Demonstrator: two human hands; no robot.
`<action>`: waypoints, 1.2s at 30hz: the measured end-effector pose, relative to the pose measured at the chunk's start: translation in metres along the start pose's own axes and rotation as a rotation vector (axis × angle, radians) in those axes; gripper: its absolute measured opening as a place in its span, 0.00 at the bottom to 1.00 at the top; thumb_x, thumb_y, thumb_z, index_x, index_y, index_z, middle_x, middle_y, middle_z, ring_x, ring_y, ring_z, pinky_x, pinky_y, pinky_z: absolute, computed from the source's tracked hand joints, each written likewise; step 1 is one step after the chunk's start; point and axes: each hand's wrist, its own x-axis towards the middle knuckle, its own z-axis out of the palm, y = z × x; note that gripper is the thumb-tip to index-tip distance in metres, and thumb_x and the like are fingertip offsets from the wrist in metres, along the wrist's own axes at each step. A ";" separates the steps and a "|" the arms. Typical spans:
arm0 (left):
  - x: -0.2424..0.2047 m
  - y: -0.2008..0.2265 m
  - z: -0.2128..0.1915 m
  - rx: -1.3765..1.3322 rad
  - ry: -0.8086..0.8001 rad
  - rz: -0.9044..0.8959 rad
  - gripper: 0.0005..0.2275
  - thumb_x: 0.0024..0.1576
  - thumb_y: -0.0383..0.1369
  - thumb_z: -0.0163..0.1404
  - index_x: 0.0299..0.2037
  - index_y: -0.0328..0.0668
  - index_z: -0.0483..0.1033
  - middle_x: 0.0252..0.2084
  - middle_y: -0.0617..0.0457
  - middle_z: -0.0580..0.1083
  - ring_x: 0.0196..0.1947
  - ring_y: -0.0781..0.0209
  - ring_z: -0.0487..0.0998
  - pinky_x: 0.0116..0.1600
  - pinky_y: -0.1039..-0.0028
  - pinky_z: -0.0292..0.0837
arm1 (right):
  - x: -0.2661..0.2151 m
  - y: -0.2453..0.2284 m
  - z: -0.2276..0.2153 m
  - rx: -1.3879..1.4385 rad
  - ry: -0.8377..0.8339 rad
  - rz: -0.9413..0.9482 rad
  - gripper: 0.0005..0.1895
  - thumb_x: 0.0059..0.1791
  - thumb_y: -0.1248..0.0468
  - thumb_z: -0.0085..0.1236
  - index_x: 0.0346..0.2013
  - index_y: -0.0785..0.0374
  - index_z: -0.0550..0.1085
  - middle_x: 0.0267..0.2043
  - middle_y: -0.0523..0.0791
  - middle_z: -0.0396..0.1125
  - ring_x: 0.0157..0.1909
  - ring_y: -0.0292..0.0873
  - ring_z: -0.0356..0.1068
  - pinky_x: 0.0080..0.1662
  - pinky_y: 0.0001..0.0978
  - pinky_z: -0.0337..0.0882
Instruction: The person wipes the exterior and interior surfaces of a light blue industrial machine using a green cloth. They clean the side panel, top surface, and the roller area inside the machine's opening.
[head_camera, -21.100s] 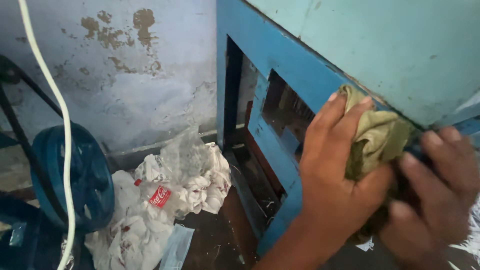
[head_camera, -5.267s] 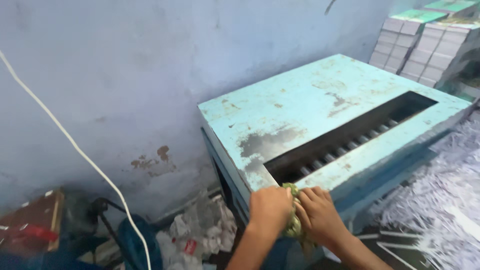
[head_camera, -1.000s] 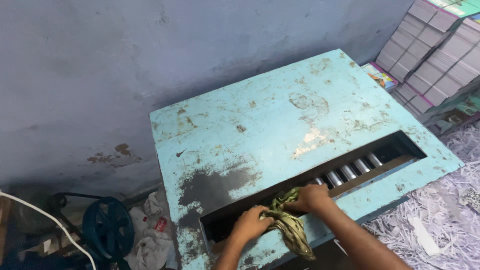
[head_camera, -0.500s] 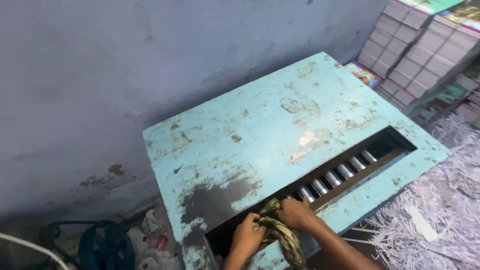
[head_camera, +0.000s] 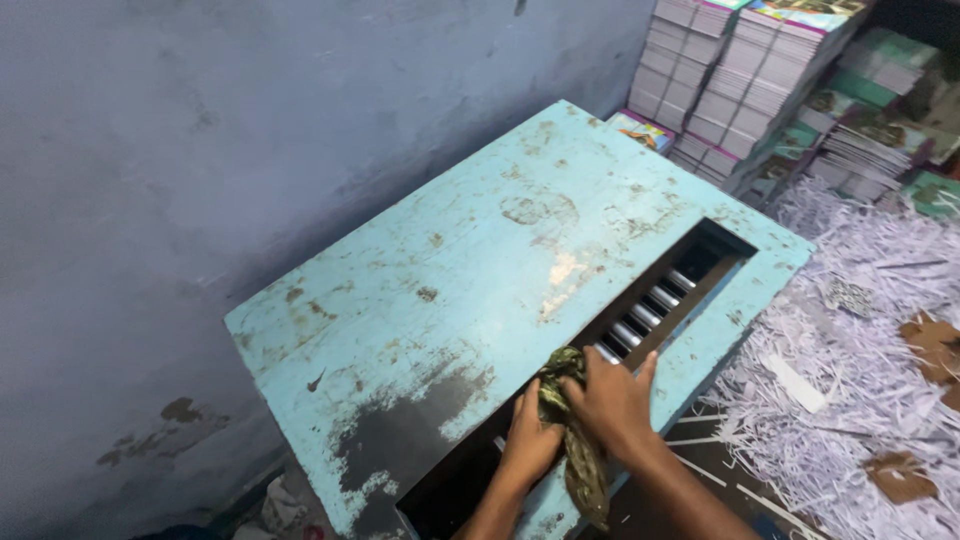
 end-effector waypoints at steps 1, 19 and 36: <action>-0.003 0.003 -0.001 -0.003 -0.006 -0.003 0.38 0.49 0.25 0.50 0.74 0.44 0.51 0.71 0.43 0.60 0.70 0.46 0.64 0.69 0.68 0.61 | -0.003 -0.003 0.003 -0.051 -0.057 -0.010 0.36 0.49 0.49 0.53 0.66 0.65 0.60 0.45 0.51 0.74 0.53 0.52 0.74 0.72 0.72 0.30; 0.017 -0.050 0.003 -0.810 0.226 -0.259 0.16 0.53 0.23 0.45 0.52 0.28 0.75 0.42 0.46 0.79 0.38 0.60 0.78 0.42 0.73 0.73 | 0.029 -0.001 0.119 0.107 -0.182 -0.140 0.46 0.49 0.61 0.59 0.68 0.84 0.44 0.66 0.86 0.31 0.68 0.88 0.41 0.69 0.59 0.54; 0.053 -0.105 0.025 -0.612 -0.145 -0.393 0.17 0.61 0.36 0.45 0.54 0.33 0.77 0.49 0.44 0.81 0.50 0.56 0.79 0.57 0.68 0.72 | 0.045 0.003 0.102 0.259 -0.243 -0.058 0.38 0.48 0.74 0.50 0.68 0.81 0.45 0.69 0.82 0.23 0.70 0.80 0.46 0.68 0.49 0.60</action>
